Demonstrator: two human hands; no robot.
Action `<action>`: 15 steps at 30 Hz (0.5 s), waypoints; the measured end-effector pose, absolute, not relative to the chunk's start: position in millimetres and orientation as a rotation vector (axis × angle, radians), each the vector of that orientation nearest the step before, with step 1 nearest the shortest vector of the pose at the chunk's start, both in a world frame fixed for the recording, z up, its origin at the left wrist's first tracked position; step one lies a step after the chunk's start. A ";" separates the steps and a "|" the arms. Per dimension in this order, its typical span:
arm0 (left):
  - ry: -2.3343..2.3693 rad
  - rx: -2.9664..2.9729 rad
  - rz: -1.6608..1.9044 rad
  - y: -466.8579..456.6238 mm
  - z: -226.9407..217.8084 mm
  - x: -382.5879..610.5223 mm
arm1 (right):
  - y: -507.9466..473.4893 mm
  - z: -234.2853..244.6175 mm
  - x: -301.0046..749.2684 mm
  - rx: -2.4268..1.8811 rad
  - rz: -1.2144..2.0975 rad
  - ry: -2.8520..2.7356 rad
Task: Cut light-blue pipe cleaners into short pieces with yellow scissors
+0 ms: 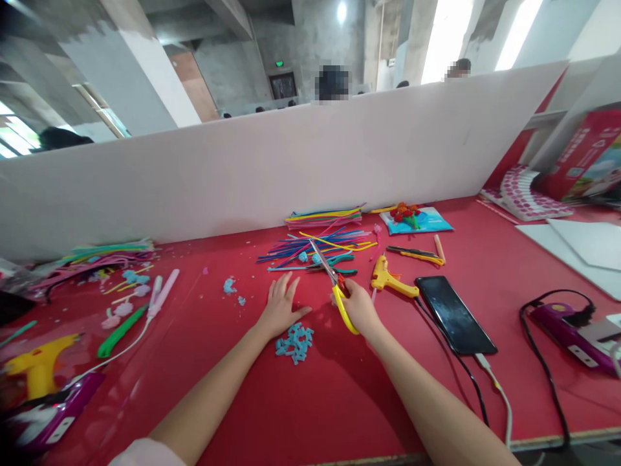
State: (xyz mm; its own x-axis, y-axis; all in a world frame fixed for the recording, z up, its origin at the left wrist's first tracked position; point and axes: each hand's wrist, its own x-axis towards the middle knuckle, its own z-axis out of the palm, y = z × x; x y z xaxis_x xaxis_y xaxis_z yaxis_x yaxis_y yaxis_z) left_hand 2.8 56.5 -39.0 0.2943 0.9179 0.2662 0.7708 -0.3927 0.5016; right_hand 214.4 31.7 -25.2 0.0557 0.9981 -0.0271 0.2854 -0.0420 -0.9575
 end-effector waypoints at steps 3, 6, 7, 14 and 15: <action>1.581 2.243 0.785 63.5 -35.9 -8.1 | 31.8 -24.5 215.4 -1.471 1.041 -1.374; 1.577 2.191 0.761 65.7 -26.8 -23.6 | 32.1 -24.3 215.8 -1.476 1.045 -1.384; 1.554 2.183 0.726 64.5 -24.1 -27.8 | 32.3 -24.4 215.7 -1.477 1.047 -1.389; 1.427 2.156 0.489 47.2 -19.1 -34.6 | 32.1 -29.1 213.5 -1.497 1.023 -1.438; 1.422 2.150 0.482 46.2 -19.1 -34.0 | 32.0 -30.1 213.2 -1.500 1.018 -1.445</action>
State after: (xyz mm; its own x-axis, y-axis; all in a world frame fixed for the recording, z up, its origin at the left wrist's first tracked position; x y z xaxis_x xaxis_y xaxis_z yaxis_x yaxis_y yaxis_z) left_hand -34.0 46.2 -19.1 0.3878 0.9217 0.0124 0.7392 -0.3190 0.5931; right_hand 213.2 32.0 -30.1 0.0239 0.9995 -0.0199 0.3554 -0.0271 -0.9343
